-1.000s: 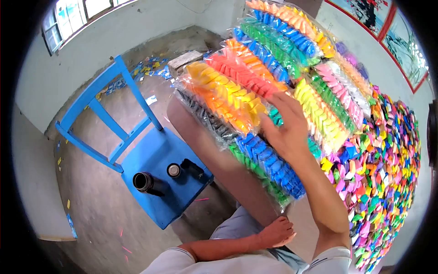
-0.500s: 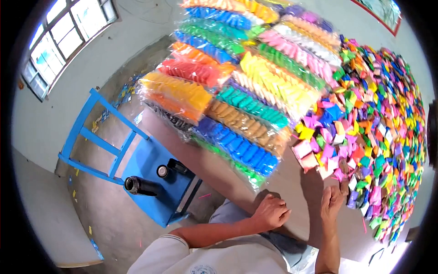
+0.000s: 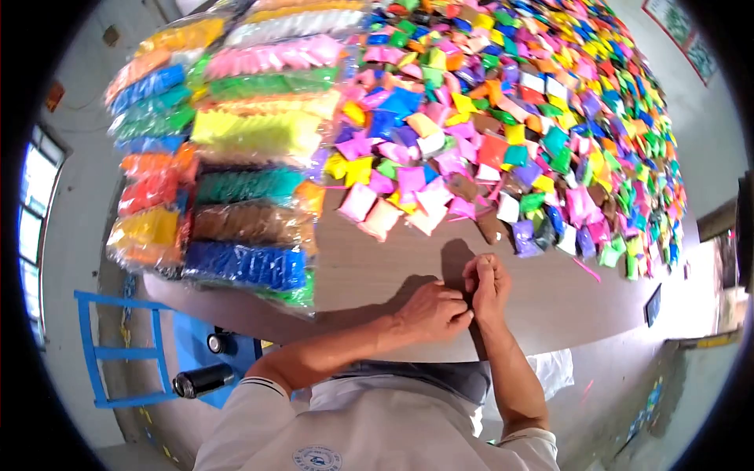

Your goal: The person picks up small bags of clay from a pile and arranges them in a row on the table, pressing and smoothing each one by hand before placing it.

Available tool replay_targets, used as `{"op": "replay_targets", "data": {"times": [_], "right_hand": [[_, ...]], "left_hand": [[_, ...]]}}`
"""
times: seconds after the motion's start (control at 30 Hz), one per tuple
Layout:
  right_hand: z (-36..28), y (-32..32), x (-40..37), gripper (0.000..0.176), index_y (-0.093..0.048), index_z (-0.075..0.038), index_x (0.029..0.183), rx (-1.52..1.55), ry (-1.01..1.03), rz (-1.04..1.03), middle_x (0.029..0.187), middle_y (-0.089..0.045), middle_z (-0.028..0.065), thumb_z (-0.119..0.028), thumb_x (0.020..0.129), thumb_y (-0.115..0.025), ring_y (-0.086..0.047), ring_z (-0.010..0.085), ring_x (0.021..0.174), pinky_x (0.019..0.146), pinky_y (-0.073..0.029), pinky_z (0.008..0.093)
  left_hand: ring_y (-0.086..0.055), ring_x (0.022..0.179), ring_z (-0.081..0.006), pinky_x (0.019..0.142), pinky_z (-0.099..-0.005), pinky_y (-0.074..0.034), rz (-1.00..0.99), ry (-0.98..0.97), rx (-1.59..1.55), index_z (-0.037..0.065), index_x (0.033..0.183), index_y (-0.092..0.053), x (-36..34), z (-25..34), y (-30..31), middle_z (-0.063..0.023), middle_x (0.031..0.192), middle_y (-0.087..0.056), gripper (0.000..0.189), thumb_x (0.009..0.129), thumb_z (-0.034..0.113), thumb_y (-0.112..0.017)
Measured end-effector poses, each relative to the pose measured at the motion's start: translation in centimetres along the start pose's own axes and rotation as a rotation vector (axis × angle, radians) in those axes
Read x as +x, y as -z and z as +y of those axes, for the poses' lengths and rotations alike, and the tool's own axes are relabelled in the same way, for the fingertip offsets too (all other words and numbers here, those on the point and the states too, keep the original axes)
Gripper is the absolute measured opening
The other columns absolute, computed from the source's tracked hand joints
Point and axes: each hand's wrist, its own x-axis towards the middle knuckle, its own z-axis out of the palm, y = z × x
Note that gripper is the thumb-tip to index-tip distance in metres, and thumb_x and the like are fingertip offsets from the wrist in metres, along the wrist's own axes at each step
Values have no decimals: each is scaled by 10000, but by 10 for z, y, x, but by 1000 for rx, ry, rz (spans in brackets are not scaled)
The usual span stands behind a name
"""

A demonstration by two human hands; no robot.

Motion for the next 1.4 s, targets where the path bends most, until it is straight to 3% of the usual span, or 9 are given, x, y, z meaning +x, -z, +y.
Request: {"op": "replay_targets", "data": {"times": [0.27, 0.67, 0.87, 0.97, 1.0, 1.1, 1.13, 1.37, 1.4], "right_hand": [[-5, -2, 3, 293, -557, -56, 794, 25, -65, 46, 716, -586, 18, -196, 1032, -457, -445, 55, 566, 512, -361, 223], [6, -9, -1, 188, -597, -21, 836, -111, -40, 37, 756, -584, -19, -131, 987, -578, -484, 34, 665, 576, -389, 205], [0, -11, 25, 151, -623, -8, 873, -339, 22, -204, 759, -615, 0, -138, 940, -659, -523, 72, 641, 581, -422, 240], [-27, -32, 42, 133, -656, -27, 915, -645, 211, -301, 765, -650, 87, -152, 892, -697, -591, 168, 623, 581, -460, 310], [-39, -43, 46, 185, -662, -54, 963, -773, 179, -344, 820, -663, 165, -207, 869, -704, -651, 287, 675, 605, -499, 390], [-48, -80, 56, 238, -646, -29, 1001, -1021, 274, -483, 811, -685, 105, -245, 908, -679, -658, 277, 681, 611, -505, 382], [-43, -92, 59, 299, -631, -46, 1030, -1116, 270, -471, 818, -687, 137, -301, 884, -687, -671, 360, 716, 610, -520, 444], [-19, -130, 71, 416, -655, -94, 1137, -1374, 432, -251, 918, -682, 165, -325, 805, -754, -695, 345, 750, 617, -554, 452], [-14, -128, 73, 482, -653, -104, 1190, -1341, 447, -285, 967, -671, 170, -329, 780, -772, -697, 340, 759, 623, -559, 442]], "left_hand": [[-604, 618, -294, 576, -418, -496, -183, 124, -141, 36, 676, -604, 14, -12, 17, -94, 671, -575, 262, 820, 229, -708], [-617, 660, -318, 614, -441, -502, -93, 53, -195, 28, 694, -608, 3, -17, 12, -117, 687, -607, 180, 789, 158, -689], [-628, 644, -320, 626, -437, -514, -75, 123, -212, 20, 662, -615, 7, -13, 20, -142, 677, -626, 213, 806, 160, -688], [-647, 702, -331, 672, -442, -521, -244, 244, -189, 18, 714, -644, 3, -14, 18, -150, 723, -654, 185, 814, 167, -688], [-650, 757, -336, 708, -451, -517, -211, 214, -197, 17, 762, -648, 3, -15, 15, -159, 773, -662, 164, 816, 168, -686], [-642, 920, -353, 816, -472, -495, -143, 153, -218, 18, 914, -648, -3, -21, 6, -182, 927, -672, 179, 825, 170, -678], [-627, 973, -359, 852, -476, -481, -142, 154, -224, 19, 970, -637, -5, -23, 4, -187, 979, -665, 210, 830, 171, -674], [-488, 1255, -386, 1055, -481, -380, -260, 233, -279, 34, 1258, -562, -13, -36, -2, -214, 1241, -594, 535, 739, 96, -674], [-512, 1205, -386, 1020, -486, -394, -210, 197, -242, 32, 1203, -572, -15, -37, -5, -208, 1186, -606, 450, 772, 117, -669]]}}
